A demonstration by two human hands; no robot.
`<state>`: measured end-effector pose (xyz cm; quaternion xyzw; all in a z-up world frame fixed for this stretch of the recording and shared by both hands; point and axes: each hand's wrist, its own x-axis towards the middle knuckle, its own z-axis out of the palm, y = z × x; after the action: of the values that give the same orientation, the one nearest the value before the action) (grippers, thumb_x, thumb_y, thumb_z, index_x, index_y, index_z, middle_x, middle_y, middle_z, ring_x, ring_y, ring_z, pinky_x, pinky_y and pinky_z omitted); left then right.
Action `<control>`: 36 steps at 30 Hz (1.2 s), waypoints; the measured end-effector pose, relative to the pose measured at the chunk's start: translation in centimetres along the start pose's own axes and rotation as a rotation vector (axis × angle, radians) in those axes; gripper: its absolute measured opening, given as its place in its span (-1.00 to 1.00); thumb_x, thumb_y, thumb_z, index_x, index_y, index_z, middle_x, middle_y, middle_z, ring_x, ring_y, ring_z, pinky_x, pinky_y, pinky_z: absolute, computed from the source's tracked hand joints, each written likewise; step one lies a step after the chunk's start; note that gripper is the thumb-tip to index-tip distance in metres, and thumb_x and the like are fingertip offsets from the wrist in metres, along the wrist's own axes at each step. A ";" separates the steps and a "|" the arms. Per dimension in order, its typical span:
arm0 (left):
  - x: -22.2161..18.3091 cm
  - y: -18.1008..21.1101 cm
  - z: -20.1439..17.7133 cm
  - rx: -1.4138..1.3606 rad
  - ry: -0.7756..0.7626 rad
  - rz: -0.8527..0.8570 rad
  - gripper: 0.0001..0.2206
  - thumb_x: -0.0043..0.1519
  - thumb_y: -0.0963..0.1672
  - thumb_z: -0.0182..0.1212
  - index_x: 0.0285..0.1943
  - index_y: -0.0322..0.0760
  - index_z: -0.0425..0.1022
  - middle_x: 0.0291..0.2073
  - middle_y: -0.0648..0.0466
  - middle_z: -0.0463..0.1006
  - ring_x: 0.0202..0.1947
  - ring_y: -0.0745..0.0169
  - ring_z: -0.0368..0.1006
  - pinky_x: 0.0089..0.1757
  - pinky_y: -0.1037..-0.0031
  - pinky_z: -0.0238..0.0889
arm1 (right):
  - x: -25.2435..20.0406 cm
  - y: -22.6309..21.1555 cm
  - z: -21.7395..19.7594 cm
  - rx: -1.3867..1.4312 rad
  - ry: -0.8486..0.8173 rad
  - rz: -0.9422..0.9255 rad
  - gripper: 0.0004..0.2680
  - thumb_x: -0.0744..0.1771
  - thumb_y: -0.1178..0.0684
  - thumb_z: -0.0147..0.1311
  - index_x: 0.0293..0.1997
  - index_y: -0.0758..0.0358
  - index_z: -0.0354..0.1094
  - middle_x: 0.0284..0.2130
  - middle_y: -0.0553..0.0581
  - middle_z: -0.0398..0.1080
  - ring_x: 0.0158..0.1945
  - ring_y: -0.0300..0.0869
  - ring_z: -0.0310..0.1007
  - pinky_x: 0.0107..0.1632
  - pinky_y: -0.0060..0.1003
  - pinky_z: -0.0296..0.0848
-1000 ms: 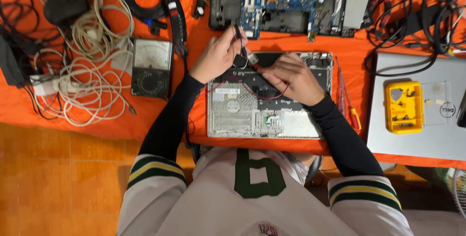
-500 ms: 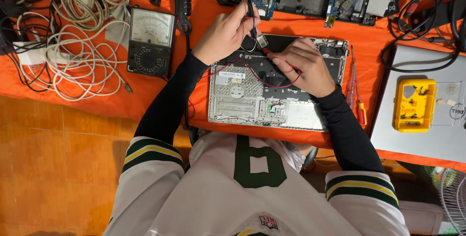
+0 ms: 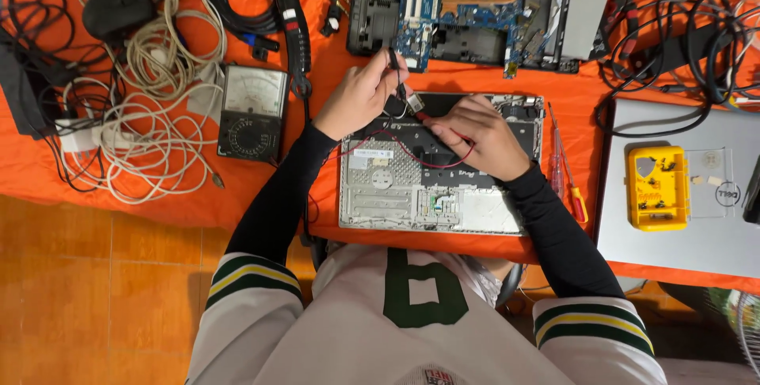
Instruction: Inspecting and repairing internal components of a laptop using tools.
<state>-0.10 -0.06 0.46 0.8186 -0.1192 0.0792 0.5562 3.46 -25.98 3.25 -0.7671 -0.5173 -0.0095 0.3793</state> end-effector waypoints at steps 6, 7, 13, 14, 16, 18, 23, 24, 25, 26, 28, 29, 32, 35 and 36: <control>0.1 -0.1 0.1 0.001 -0.004 -0.038 -0.92 0.45 -0.21 0.06 0.03 -0.37 0.33 -0.40 -0.06 0.61 -0.32 0.12 0.69 -0.32 0.40 0.42 | 0.0 0.0 0.0 0.013 0.018 0.002 -0.87 0.38 0.05 0.19 -0.08 0.26 0.57 -0.40 0.06 0.46 -0.26 -0.10 0.38 -0.02 -0.22 0.35; 0.1 -0.1 0.1 0.002 0.000 -0.011 -0.92 0.45 -0.21 0.06 0.04 -0.37 0.33 -0.37 -0.07 0.62 -0.28 0.10 0.69 -0.31 0.39 0.43 | 0.0 0.0 0.0 0.010 0.014 0.003 -0.87 0.38 0.05 0.19 -0.08 0.26 0.57 -0.41 0.06 0.45 -0.26 -0.10 0.38 -0.02 -0.22 0.35; 0.1 -0.1 0.1 0.017 -0.001 0.009 -0.93 0.45 -0.22 0.06 0.05 -0.36 0.32 -0.34 -0.10 0.63 -0.23 0.04 0.70 -0.28 0.38 0.45 | 0.1 -0.1 -0.2 0.009 0.017 -0.005 -0.86 0.37 0.05 0.20 -0.06 0.27 0.57 -0.40 0.07 0.44 -0.25 -0.08 0.37 -0.02 -0.21 0.35; -0.1 -0.1 0.1 0.007 -0.003 0.018 -0.93 0.45 -0.22 0.05 0.06 -0.35 0.32 -0.32 -0.09 0.64 -0.21 0.04 0.70 -0.27 0.39 0.45 | 0.0 -0.2 -0.2 0.014 0.015 -0.002 -0.86 0.37 0.06 0.20 -0.06 0.27 0.57 -0.40 0.07 0.43 -0.26 -0.08 0.37 -0.02 -0.21 0.35; -0.1 -0.1 0.1 0.013 0.001 0.024 -0.92 0.45 -0.23 0.05 0.07 -0.35 0.31 -0.31 -0.09 0.65 -0.21 0.05 0.70 -0.27 0.39 0.45 | 0.1 -0.1 -0.2 0.021 0.008 -0.004 -0.86 0.37 0.06 0.20 -0.06 0.28 0.57 -0.40 0.08 0.43 -0.26 -0.08 0.37 -0.03 -0.20 0.34; 0.0 -0.6 0.2 0.019 0.004 0.031 -0.92 0.46 -0.23 0.05 0.07 -0.36 0.31 -0.30 -0.08 0.66 -0.21 0.06 0.69 -0.27 0.39 0.45 | 0.0 0.1 -0.1 0.028 0.004 -0.005 -0.86 0.37 0.06 0.20 -0.06 0.29 0.57 -0.41 0.09 0.43 -0.26 -0.08 0.36 -0.04 -0.20 0.34; -0.2 -1.3 0.2 -0.011 -0.019 0.068 -0.91 0.48 -0.23 0.03 0.11 -0.37 0.29 -0.25 -0.09 0.65 -0.17 0.12 0.71 -0.24 0.44 0.50 | -0.5 0.6 0.0 -0.010 -0.018 -0.016 -0.88 0.39 0.07 0.19 -0.12 0.30 0.56 -0.35 0.10 0.48 -0.24 -0.07 0.38 -0.03 -0.20 0.32; -0.3 -1.1 0.2 -0.015 -0.019 0.056 -0.91 0.48 -0.23 0.03 0.11 -0.37 0.29 -0.25 -0.09 0.65 -0.17 0.12 0.71 -0.24 0.44 0.50 | -0.6 0.7 0.2 -0.001 -0.025 -0.009 -0.88 0.39 0.07 0.19 -0.12 0.30 0.56 -0.35 0.10 0.48 -0.24 -0.07 0.38 -0.03 -0.20 0.32; -0.3 -0.9 0.2 -0.029 -0.027 0.054 -0.92 0.49 -0.23 0.03 0.10 -0.37 0.28 -0.26 -0.08 0.65 -0.15 0.12 0.72 -0.24 0.44 0.50 | -0.7 0.8 0.3 0.008 -0.022 -0.003 -0.88 0.40 0.07 0.19 -0.10 0.30 0.57 -0.35 0.09 0.48 -0.24 -0.09 0.38 -0.01 -0.20 0.33; -0.2 -0.8 0.1 -0.042 -0.035 0.057 -0.93 0.50 -0.23 0.03 0.09 -0.37 0.27 -0.27 -0.07 0.65 -0.13 0.12 0.72 -0.23 0.45 0.49 | -0.7 1.0 0.3 0.012 -0.018 0.001 -0.88 0.42 0.07 0.19 -0.08 0.29 0.57 -0.36 0.08 0.48 -0.24 -0.10 0.39 0.01 -0.20 0.34; -0.2 -1.2 0.1 -0.031 -0.029 0.070 -0.93 0.50 -0.24 0.03 0.10 -0.37 0.27 -0.27 -0.07 0.65 -0.13 0.10 0.72 -0.23 0.45 0.49 | -0.6 0.7 0.3 0.019 -0.019 0.001 -0.88 0.42 0.07 0.18 -0.07 0.29 0.57 -0.33 0.08 0.50 -0.23 -0.10 0.40 0.03 -0.20 0.34; -0.3 -1.3 0.1 -0.016 -0.024 0.090 -0.93 0.50 -0.24 0.02 0.10 -0.37 0.28 -0.27 -0.08 0.65 -0.13 0.09 0.72 -0.23 0.45 0.49 | -0.4 0.6 0.2 0.021 -0.015 -0.003 -0.88 0.42 0.07 0.18 -0.07 0.29 0.56 -0.31 0.08 0.52 -0.22 -0.10 0.40 0.04 -0.21 0.34; -0.2 -1.0 0.1 -0.038 -0.029 0.097 -0.94 0.51 -0.23 0.03 0.08 -0.36 0.27 -0.27 -0.08 0.65 -0.14 0.09 0.72 -0.24 0.45 0.49 | -0.6 0.8 0.3 0.033 -0.021 0.017 -0.88 0.42 0.07 0.18 -0.06 0.28 0.57 -0.31 0.08 0.51 -0.21 -0.10 0.40 0.03 -0.22 0.33; -0.1 -1.2 0.2 0.003 -0.015 0.105 -0.93 0.51 -0.23 0.05 0.08 -0.36 0.27 -0.30 -0.07 0.64 -0.17 0.09 0.72 -0.25 0.43 0.47 | -0.4 0.6 0.2 0.020 -0.030 0.016 -0.87 0.41 0.07 0.19 -0.04 0.29 0.58 -0.32 0.08 0.51 -0.22 -0.10 0.40 0.02 -0.21 0.33; -0.1 -1.2 0.2 0.003 -0.014 0.104 -0.93 0.51 -0.23 0.05 0.08 -0.36 0.27 -0.30 -0.07 0.64 -0.17 0.09 0.72 -0.25 0.43 0.47 | -0.4 0.6 0.2 0.021 -0.032 0.016 -0.87 0.41 0.07 0.19 -0.04 0.29 0.58 -0.32 0.08 0.51 -0.22 -0.10 0.40 0.02 -0.21 0.33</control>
<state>0.11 0.23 -0.71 0.8128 -0.1653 0.1022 0.5491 3.66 -26.32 2.57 -0.7672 -0.5171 0.0111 0.3793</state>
